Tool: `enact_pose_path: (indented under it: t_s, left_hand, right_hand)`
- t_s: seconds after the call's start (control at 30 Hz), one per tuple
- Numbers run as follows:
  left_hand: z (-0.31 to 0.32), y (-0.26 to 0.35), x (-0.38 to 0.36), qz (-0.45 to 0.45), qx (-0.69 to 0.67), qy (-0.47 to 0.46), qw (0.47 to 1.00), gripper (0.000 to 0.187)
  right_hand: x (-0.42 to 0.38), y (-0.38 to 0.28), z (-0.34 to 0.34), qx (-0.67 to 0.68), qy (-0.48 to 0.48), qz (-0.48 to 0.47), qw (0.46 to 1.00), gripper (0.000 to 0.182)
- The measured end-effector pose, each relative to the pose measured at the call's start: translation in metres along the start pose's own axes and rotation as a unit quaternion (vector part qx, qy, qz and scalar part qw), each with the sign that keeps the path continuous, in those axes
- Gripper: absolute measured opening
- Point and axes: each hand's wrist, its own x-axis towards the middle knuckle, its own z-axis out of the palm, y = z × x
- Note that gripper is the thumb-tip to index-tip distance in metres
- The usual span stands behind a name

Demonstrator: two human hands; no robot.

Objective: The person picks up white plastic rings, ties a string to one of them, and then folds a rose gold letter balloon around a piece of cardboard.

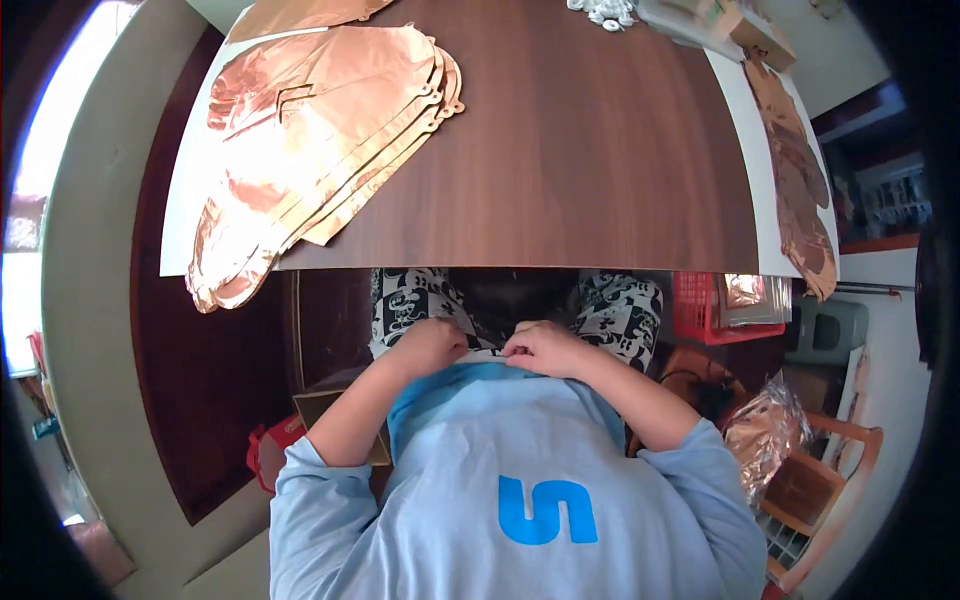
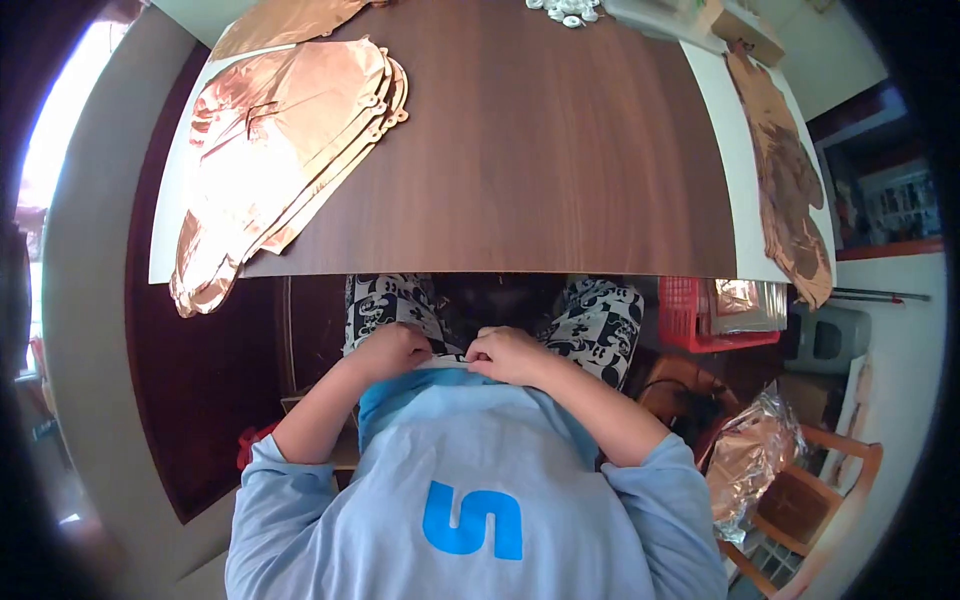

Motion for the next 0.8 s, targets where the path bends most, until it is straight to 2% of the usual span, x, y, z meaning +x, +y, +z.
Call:
enact_pose_path:
  t_s: [0.13,0.23,0.33,0.37,0.4,0.43,0.47,0.5,0.6,0.63,0.67,0.73,0.8]
  left_hand:
    - [-0.022,0.004,0.000,0.010,-0.020,0.048,0.999,0.014]
    - [-0.040,0.015,0.000,0.008,-0.090,0.099,0.991,0.013]
    - [-0.056,0.038,0.002,0.018,-0.155,0.121,0.980,0.014]
    - [-0.066,0.053,0.000,0.022,-0.177,0.127,0.976,0.014]
    - [-0.077,0.067,-0.002,0.026,-0.199,0.132,0.971,0.015]
    - [-0.085,0.076,-0.001,0.083,-0.199,0.149,0.965,0.014]
    - [-0.092,0.084,-0.002,0.089,-0.188,0.168,0.964,0.014]
    - [-0.099,0.091,-0.003,0.095,-0.177,0.188,0.962,0.013]
    - [-0.113,0.105,-0.013,0.071,-0.205,0.227,0.949,0.010]
    - [-0.117,0.107,-0.018,0.067,-0.192,0.235,0.950,0.009]
    - [-0.120,0.106,-0.023,0.065,-0.178,0.244,0.951,0.008]
    - [-0.118,0.106,-0.030,0.054,-0.281,0.142,0.948,0.005]
    - [-0.117,0.110,-0.033,0.047,-0.430,0.008,0.902,0.005]
  right_hand:
    - [-0.004,-0.005,-0.008,0.014,0.040,0.007,0.999,0.019]
    - [-0.002,-0.026,-0.016,0.069,0.086,0.045,0.993,0.032]
    - [0.005,-0.029,-0.008,0.105,0.168,-0.071,0.978,0.058]
    - [0.009,-0.025,-0.003,0.270,0.100,-0.054,0.956,0.075]
    - [0.012,-0.033,-0.003,0.414,0.079,-0.070,0.904,0.073]
    - [0.015,-0.047,-0.003,0.548,0.055,-0.084,0.830,0.072]
    - [0.017,-0.061,-0.003,0.669,0.028,-0.096,0.736,0.070]
    - [0.020,-0.073,-0.001,0.699,0.021,-0.116,0.705,0.057]
    - [0.006,-0.077,-0.026,0.642,-0.123,-0.063,0.754,0.049]
    - [-0.005,-0.101,-0.042,0.589,-0.038,-0.031,0.806,0.040]
    - [-0.014,-0.111,-0.056,0.506,0.000,-0.034,0.862,0.038]
    - [-0.032,-0.116,-0.085,0.322,0.076,-0.037,0.943,0.033]
    - [-0.037,-0.116,-0.095,0.291,0.124,-0.078,0.945,0.026]
